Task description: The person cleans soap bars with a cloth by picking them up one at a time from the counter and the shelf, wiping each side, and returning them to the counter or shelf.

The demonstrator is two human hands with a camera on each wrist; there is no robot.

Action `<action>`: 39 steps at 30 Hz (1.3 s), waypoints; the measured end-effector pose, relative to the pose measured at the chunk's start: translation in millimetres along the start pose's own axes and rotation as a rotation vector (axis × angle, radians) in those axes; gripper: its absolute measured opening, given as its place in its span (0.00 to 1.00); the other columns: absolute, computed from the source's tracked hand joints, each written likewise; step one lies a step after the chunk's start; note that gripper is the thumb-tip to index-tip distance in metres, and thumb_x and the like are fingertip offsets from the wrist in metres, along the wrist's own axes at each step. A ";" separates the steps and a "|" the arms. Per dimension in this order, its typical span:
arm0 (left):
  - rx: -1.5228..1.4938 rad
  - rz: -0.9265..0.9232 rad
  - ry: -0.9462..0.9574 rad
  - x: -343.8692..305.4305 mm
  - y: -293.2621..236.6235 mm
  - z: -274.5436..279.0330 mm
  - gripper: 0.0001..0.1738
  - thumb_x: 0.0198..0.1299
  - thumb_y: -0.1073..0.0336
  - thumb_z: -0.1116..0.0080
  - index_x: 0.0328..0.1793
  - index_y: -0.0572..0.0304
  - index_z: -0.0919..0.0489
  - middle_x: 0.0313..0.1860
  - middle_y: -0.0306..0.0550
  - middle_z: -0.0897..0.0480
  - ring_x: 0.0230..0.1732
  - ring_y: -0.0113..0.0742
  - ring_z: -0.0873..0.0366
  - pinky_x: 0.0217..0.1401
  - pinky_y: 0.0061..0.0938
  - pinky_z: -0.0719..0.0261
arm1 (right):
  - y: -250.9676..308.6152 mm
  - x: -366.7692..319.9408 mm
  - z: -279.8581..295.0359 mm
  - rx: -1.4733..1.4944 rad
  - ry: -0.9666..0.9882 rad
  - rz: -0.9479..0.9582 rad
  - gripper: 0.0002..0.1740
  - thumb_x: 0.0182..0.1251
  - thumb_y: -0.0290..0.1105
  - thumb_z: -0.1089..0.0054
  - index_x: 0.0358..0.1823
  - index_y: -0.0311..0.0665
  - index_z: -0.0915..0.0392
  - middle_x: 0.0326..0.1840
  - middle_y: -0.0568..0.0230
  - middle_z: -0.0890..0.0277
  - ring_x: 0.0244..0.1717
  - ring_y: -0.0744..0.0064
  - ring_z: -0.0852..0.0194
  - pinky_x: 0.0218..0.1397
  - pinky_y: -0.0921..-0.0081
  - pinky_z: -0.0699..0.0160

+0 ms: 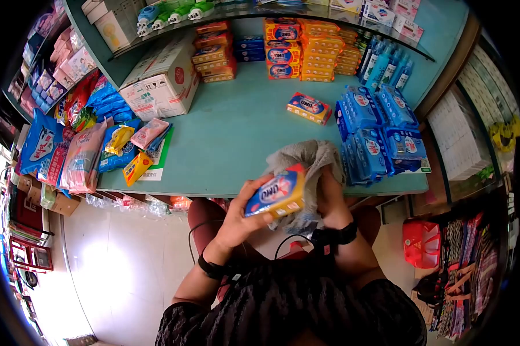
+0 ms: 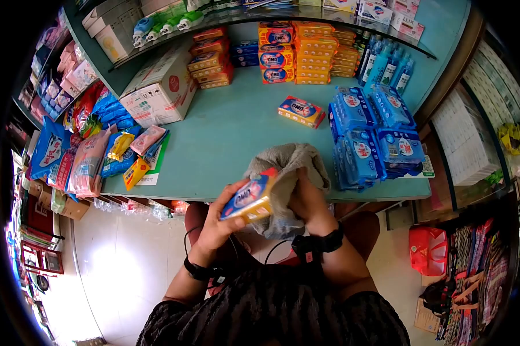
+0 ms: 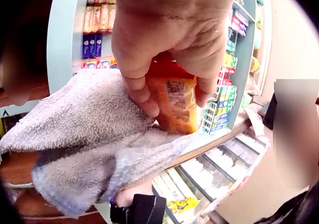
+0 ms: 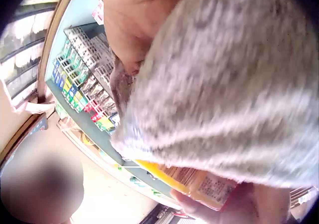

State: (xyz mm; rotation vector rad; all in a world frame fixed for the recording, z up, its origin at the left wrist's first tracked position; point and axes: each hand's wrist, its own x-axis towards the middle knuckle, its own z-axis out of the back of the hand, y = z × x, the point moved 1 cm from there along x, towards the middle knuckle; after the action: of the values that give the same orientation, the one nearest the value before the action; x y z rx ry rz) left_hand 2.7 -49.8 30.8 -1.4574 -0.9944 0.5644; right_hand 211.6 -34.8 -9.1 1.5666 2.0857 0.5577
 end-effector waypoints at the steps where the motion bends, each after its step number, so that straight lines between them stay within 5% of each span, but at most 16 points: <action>1: -0.144 0.035 -0.011 -0.5 -0.8 -0.7 0.39 0.48 0.61 0.37 0.67 0.63 0.38 0.54 0.46 0.31 0.55 0.37 0.31 0.59 0.29 0.32 | 0.6 -0.7 0.7 -0.006 0.105 0.074 0.32 0.66 0.52 0.52 0.62 0.34 0.38 0.61 0.57 0.34 0.60 0.63 0.35 0.63 0.64 0.36; 4: -0.427 0.100 -0.046 -3.9 -3.1 -0.9 0.40 0.53 0.55 0.42 0.70 0.64 0.44 0.60 0.51 0.31 0.56 0.40 0.28 0.56 0.33 0.27 | 4.7 -6.1 -11.8 -0.021 0.423 0.290 0.37 0.64 0.57 0.54 0.66 0.38 0.42 0.66 0.53 0.40 0.67 0.56 0.44 0.69 0.57 0.46; 6: -0.490 0.103 -0.064 -5.5 2.1 6.3 0.40 0.53 0.54 0.42 0.69 0.64 0.44 0.60 0.51 0.31 0.56 0.40 0.28 0.55 0.34 0.26 | 10.1 -16.4 1.8 -0.023 0.179 0.316 0.37 0.66 0.57 0.58 0.66 0.37 0.43 0.67 0.53 0.41 0.67 0.55 0.45 0.71 0.58 0.49; 9: -0.468 0.117 -0.065 -6.5 0.2 12.6 0.40 0.54 0.52 0.43 0.69 0.64 0.42 0.60 0.51 0.31 0.56 0.41 0.27 0.53 0.35 0.24 | 20.6 -12.8 7.3 -0.252 0.332 0.416 0.32 0.65 0.50 0.57 0.64 0.37 0.40 0.63 0.56 0.38 0.63 0.59 0.40 0.67 0.64 0.43; 12: -0.416 0.125 0.013 -5.7 3.8 5.8 0.38 0.55 0.52 0.44 0.68 0.64 0.41 0.58 0.52 0.29 0.53 0.41 0.26 0.48 0.34 0.22 | 27.0 -18.4 -15.7 -1.562 0.087 0.727 0.26 0.58 0.35 0.45 0.57 0.34 0.35 0.56 0.58 0.32 0.55 0.66 0.33 0.58 0.69 0.33; 16: -0.572 0.187 0.078 -7.0 8.6 -1.9 0.34 0.58 0.55 0.46 0.67 0.65 0.40 0.56 0.53 0.27 0.49 0.42 0.24 0.41 0.32 0.20 | 18.5 -24.2 -30.7 -0.684 0.198 0.434 0.30 0.56 0.40 0.37 0.58 0.35 0.35 0.59 0.59 0.34 0.56 0.68 0.35 0.61 0.70 0.35; 18: -0.564 0.229 0.114 -8.0 10.5 4.1 0.34 0.58 0.56 0.46 0.67 0.65 0.40 0.55 0.53 0.27 0.47 0.42 0.23 0.40 0.32 0.20 | 36.1 -19.9 -49.0 -1.341 0.352 0.602 0.29 0.58 0.39 0.38 0.58 0.35 0.36 0.60 0.59 0.34 0.58 0.68 0.35 0.62 0.69 0.36; 21: -0.499 0.269 0.139 -11.4 10.1 8.5 0.34 0.58 0.55 0.46 0.67 0.65 0.40 0.54 0.53 0.26 0.46 0.42 0.23 0.38 0.30 0.20 | 5.7 -18.8 -20.2 -0.621 0.204 0.348 0.26 0.60 0.35 0.40 0.58 0.34 0.35 0.58 0.58 0.33 0.56 0.68 0.34 0.62 0.70 0.35; 25: -0.582 0.328 0.161 -10.0 15.2 8.2 0.36 0.58 0.54 0.46 0.68 0.65 0.41 0.54 0.53 0.26 0.46 0.40 0.23 0.36 0.28 0.20 | 4.7 -14.5 -23.6 -0.442 0.209 0.372 0.21 0.64 0.32 0.45 0.57 0.35 0.34 0.57 0.59 0.32 0.54 0.69 0.32 0.59 0.71 0.31; 29: -0.555 0.340 0.174 -9.5 14.5 3.4 0.39 0.58 0.49 0.47 0.69 0.65 0.43 0.56 0.52 0.28 0.45 0.39 0.23 0.36 0.27 0.20 | 1.8 -10.3 -16.6 -0.050 0.157 0.172 0.21 0.66 0.36 0.46 0.57 0.37 0.33 0.56 0.60 0.31 0.53 0.69 0.31 0.57 0.70 0.29; 32: -0.608 0.356 0.190 -7.1 14.1 1.6 0.40 0.58 0.45 0.48 0.69 0.63 0.44 0.56 0.52 0.28 0.46 0.39 0.23 0.36 0.27 0.20 | -14.1 -1.5 9.2 -0.028 0.132 0.241 0.24 0.67 0.45 0.51 0.58 0.38 0.34 0.56 0.60 0.31 0.53 0.66 0.31 0.56 0.69 0.28; 35: -0.714 0.343 0.198 -3.7 18.8 -2.4 0.39 0.61 0.42 0.52 0.70 0.60 0.44 0.57 0.51 0.29 0.46 0.40 0.24 0.37 0.28 0.20 | -22.7 -3.4 32.6 -0.156 -0.098 0.287 0.27 0.68 0.51 0.54 0.59 0.39 0.35 0.58 0.60 0.32 0.55 0.65 0.32 0.58 0.67 0.30; 37: -0.808 0.288 0.154 -0.3 18.4 -6.1 0.37 0.63 0.42 0.55 0.70 0.58 0.44 0.58 0.51 0.30 0.46 0.41 0.24 0.39 0.30 0.21 | -19.2 -1.7 33.5 0.092 0.293 0.126 0.35 0.68 0.59 0.65 0.65 0.38 0.41 0.61 0.59 0.34 0.58 0.64 0.34 0.61 0.66 0.34; 39: -0.589 0.211 0.083 6.5 12.4 -8.2 0.36 0.65 0.42 0.60 0.71 0.57 0.45 0.58 0.49 0.31 0.50 0.37 0.27 0.46 0.31 0.24 | -24.1 3.6 32.8 -0.211 -0.046 0.229 0.36 0.69 0.59 0.68 0.66 0.38 0.44 0.62 0.60 0.35 0.60 0.64 0.36 0.61 0.66 0.34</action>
State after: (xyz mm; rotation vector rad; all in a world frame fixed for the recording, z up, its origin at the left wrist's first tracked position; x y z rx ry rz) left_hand 15.8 -47.7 21.5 -2.1091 -0.9922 0.3670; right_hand 211.5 -36.4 -50.0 1.6849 1.7617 0.7866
